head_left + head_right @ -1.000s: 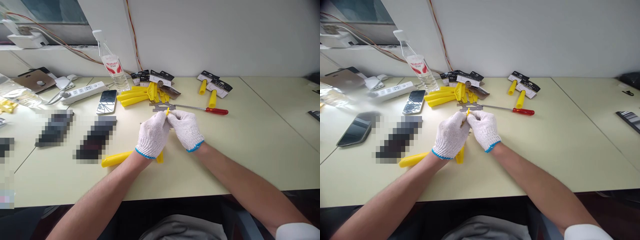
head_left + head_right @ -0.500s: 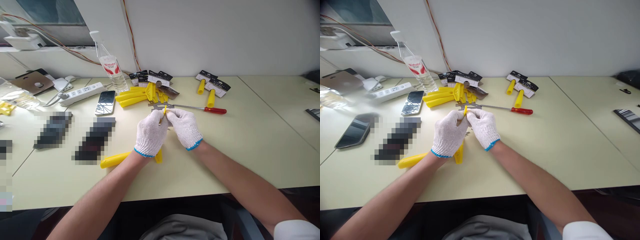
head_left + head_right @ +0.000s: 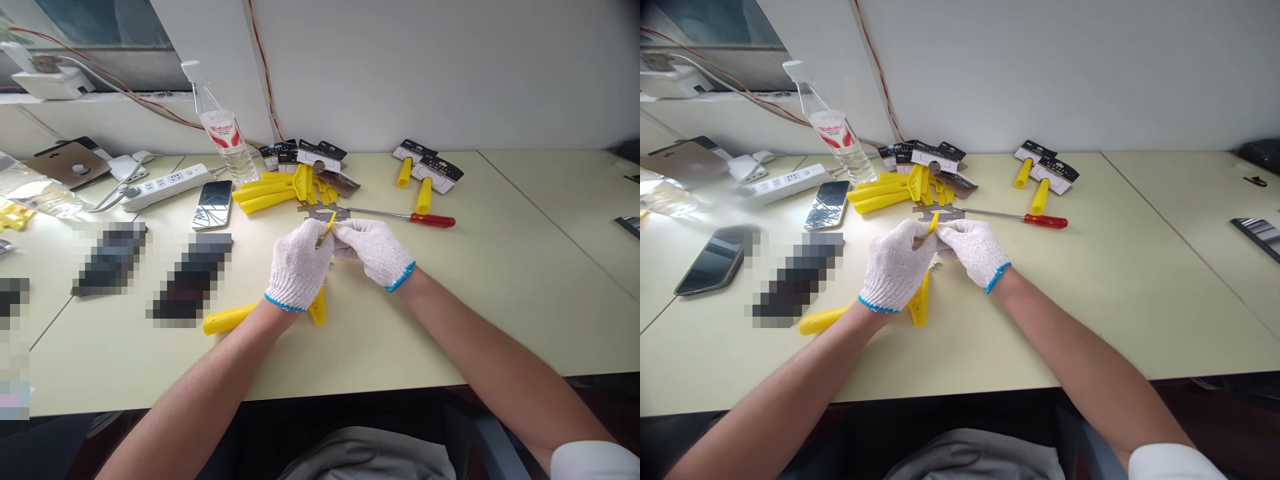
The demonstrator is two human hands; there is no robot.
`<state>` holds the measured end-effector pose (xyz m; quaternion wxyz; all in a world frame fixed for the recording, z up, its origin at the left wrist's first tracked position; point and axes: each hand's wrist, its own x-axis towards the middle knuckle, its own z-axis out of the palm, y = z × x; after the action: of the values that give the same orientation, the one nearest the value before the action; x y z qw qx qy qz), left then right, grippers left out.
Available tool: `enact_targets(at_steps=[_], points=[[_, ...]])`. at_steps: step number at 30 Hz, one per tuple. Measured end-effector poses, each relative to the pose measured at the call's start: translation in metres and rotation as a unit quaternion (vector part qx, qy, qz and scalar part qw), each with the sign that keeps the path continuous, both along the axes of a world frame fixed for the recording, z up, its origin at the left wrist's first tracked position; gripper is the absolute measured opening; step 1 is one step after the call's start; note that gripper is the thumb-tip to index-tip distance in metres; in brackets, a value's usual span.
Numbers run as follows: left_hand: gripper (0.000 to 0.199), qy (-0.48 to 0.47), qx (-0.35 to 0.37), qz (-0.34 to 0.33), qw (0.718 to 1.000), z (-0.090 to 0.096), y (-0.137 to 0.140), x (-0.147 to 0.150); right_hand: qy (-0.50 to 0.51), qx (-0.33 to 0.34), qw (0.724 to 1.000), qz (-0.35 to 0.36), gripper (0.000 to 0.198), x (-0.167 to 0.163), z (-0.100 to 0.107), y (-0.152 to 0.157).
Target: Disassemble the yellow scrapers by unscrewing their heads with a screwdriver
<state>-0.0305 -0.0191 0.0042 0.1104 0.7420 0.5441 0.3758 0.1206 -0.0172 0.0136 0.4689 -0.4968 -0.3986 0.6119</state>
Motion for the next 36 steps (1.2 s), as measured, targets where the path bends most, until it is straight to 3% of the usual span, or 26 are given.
enact_targets(at_steps=[4, 6, 7, 9, 11, 13, 15, 20, 25, 31, 36], points=[[0.011, -0.027, -0.023, -0.013, 0.999, 0.003, 0.0, -0.001, -0.083, 0.013, 0.996, -0.008, 0.017, 0.003, 0.002, 0.001], [0.012, -0.102, -0.059, -0.017, 0.993, 0.008, 0.003, -0.004, -0.189, 0.075, 0.979, -0.027, 0.017, 0.006, 0.0, 0.003], [0.013, -0.151, -0.086, -0.022, 0.985, 0.011, 0.005, -0.007, -0.262, 0.122, 0.957, -0.03, 0.017, 0.008, -0.001, 0.004], [0.018, -0.246, -0.149, -0.039, 0.957, 0.015, 0.011, -0.013, -0.412, 0.215, 0.885, -0.013, 0.018, 0.013, -0.004, 0.006], [0.02, -0.31, -0.191, -0.048, 0.93, 0.018, 0.018, -0.02, -0.507, 0.257, 0.822, 0.036, 0.021, 0.015, -0.005, 0.007], [0.02, -0.347, -0.219, -0.048, 0.911, 0.018, 0.023, -0.025, -0.537, 0.257, 0.799, 0.08, 0.022, 0.016, -0.005, 0.007], [0.02, -0.348, -0.225, -0.042, 0.909, 0.018, 0.025, -0.027, -0.534, 0.256, 0.801, 0.086, 0.021, 0.014, -0.005, 0.006], [0.019, -0.283, -0.162, -0.022, 0.945, 0.016, 0.019, -0.023, -0.45, 0.246, 0.858, 0.013, 0.023, 0.004, -0.006, -0.001], [0.014, -0.275, -0.116, -0.022, 0.954, 0.008, 0.017, -0.018, -0.471, 0.241, 0.849, 0.011, 0.037, -0.004, -0.007, -0.005], [0.008, -0.28, -0.099, -0.017, 0.955, 0.003, 0.015, -0.009, -0.468, 0.241, 0.85, 0.012, 0.035, -0.004, -0.006, -0.003], [0.007, -0.22, -0.057, -0.012, 0.974, 0.003, 0.01, -0.002, -0.483, 0.254, 0.838, 0.013, 0.041, 0.0, -0.009, -0.001]])
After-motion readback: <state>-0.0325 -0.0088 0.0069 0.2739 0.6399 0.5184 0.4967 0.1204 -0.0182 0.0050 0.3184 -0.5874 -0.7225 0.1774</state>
